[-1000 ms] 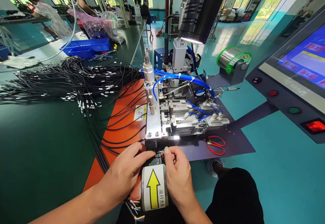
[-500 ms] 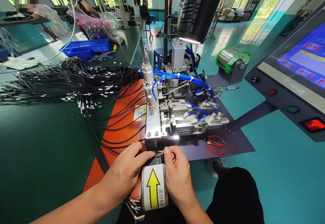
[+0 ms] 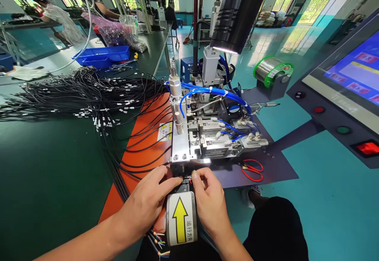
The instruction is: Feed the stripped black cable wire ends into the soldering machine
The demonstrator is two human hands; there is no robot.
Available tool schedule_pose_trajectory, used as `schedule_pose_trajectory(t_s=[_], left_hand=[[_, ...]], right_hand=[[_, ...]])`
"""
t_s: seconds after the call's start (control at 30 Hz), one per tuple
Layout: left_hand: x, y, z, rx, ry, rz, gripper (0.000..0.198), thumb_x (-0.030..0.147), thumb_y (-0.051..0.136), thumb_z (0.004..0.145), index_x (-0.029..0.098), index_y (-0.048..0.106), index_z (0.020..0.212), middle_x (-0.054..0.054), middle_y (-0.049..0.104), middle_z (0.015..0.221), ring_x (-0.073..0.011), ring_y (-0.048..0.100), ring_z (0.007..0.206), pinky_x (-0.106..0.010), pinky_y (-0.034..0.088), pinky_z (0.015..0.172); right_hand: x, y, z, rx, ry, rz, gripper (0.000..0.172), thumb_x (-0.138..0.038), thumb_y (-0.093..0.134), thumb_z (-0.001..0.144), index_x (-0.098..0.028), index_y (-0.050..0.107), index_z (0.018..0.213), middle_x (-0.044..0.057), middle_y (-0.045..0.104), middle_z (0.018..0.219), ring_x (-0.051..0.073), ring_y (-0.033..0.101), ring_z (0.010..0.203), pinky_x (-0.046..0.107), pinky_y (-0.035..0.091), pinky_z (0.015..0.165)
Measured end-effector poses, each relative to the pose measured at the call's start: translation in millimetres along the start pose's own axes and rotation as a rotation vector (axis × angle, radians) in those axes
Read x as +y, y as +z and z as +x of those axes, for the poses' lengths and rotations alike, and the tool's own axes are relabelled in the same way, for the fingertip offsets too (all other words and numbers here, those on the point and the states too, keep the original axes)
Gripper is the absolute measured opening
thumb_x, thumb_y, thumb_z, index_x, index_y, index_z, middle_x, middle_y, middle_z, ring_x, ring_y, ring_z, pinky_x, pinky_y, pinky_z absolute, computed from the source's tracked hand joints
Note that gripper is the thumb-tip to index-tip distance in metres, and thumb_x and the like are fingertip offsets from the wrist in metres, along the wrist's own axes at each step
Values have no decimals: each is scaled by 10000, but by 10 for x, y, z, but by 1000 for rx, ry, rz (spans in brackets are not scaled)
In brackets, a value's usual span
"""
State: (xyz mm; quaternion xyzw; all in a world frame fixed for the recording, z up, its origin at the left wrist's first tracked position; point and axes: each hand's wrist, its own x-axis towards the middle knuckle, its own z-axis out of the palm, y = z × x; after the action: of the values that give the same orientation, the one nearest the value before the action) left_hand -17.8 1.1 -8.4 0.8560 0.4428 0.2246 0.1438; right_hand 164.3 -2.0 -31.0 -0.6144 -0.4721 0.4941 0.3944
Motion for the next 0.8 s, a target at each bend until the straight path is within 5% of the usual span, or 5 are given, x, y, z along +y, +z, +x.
schedule_pose_trajectory(t_s=[0.3,0.63,0.8], left_hand=[[27,-50,35,-38,29,101,298,97,404,978,177,654,1117,-66,505,906,-216,499,790,-347,502,691],[5,-26,25,-44,17,77,280,64,464,935,180,659,1098,-71,521,932,-224,511,809,-348,492,703],[-9,5,17,-34,5,73,255,72,511,922,189,666,1088,-64,525,932,-225,512,819,-345,485,711]], right_hand=[[23,23,-15,36,-60,-128,374,-528,456,985,-214,576,820,-12,548,713,163,486,659,260,387,609],[76,-15,-3,-23,8,65,408,-574,493,956,-196,599,845,-27,526,678,141,451,608,239,376,549],[-34,-95,-96,14,20,-26,392,-577,576,906,-194,640,853,-17,547,666,140,450,586,240,360,525]])
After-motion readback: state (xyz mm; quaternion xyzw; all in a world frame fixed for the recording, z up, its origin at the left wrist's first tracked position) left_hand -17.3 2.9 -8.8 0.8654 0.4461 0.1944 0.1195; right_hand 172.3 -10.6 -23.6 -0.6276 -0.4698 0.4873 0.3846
